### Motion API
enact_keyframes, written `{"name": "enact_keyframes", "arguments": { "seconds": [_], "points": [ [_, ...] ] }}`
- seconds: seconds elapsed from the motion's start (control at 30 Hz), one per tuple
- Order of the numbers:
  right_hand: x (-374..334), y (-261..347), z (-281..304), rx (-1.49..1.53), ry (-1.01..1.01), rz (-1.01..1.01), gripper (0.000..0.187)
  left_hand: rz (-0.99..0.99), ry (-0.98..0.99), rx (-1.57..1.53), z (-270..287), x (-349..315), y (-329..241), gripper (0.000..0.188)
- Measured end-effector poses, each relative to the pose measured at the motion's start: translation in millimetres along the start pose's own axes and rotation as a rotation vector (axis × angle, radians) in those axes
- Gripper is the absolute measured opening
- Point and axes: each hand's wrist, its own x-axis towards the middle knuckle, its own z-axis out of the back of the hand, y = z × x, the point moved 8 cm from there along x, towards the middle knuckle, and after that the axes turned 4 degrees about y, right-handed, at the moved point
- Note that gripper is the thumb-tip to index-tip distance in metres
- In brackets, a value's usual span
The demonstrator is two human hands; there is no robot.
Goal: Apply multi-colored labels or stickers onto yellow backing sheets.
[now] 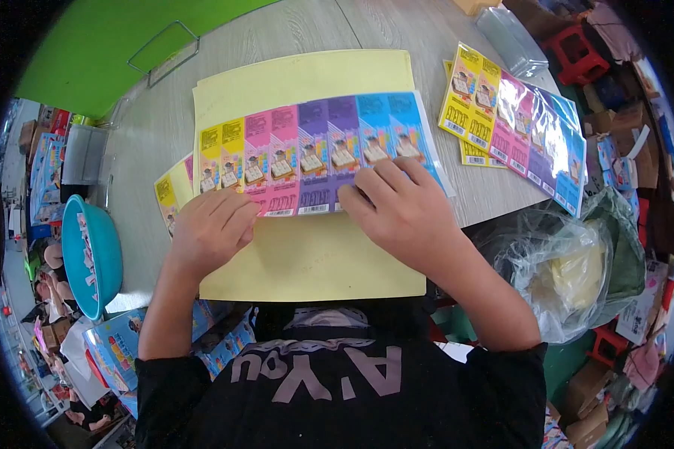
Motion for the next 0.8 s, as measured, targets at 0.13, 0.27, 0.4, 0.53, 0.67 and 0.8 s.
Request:
{"name": "enact_keyframes", "arguments": {
  "seconds": [0.13, 0.27, 0.4, 0.53, 0.67, 0.8],
  "points": [
    [6, 8, 9, -0.04, -0.049, 0.068, 0.025, -0.01, -0.123, 0.018, 19, 19, -15, 0.027],
    [3, 13, 12, -0.033, -0.125, 0.108, 0.024, 0.01, -0.129, 0.062, 7, 18, -15, 0.031],
    [0, 15, 10, -0.034, -0.101, 0.115, 0.023, -0.024, -0.08, 0.058, 3, 13, -17, 0.031],
    [-1, 16, 8, -0.061, -0.077, 0.131, 0.023, -0.03, -0.046, 0.028, -2, 13, -17, 0.032],
    [0, 16, 5, -0.057, -0.048, 0.153, 0.022, -0.038, -0.004, 0.032, -5, 14, -16, 0.032],
    [0, 15, 2, -0.073, -0.003, 0.169, 0.021, -0.049, 0.002, 0.034, -10, 16, -16, 0.033]
  ]
}}
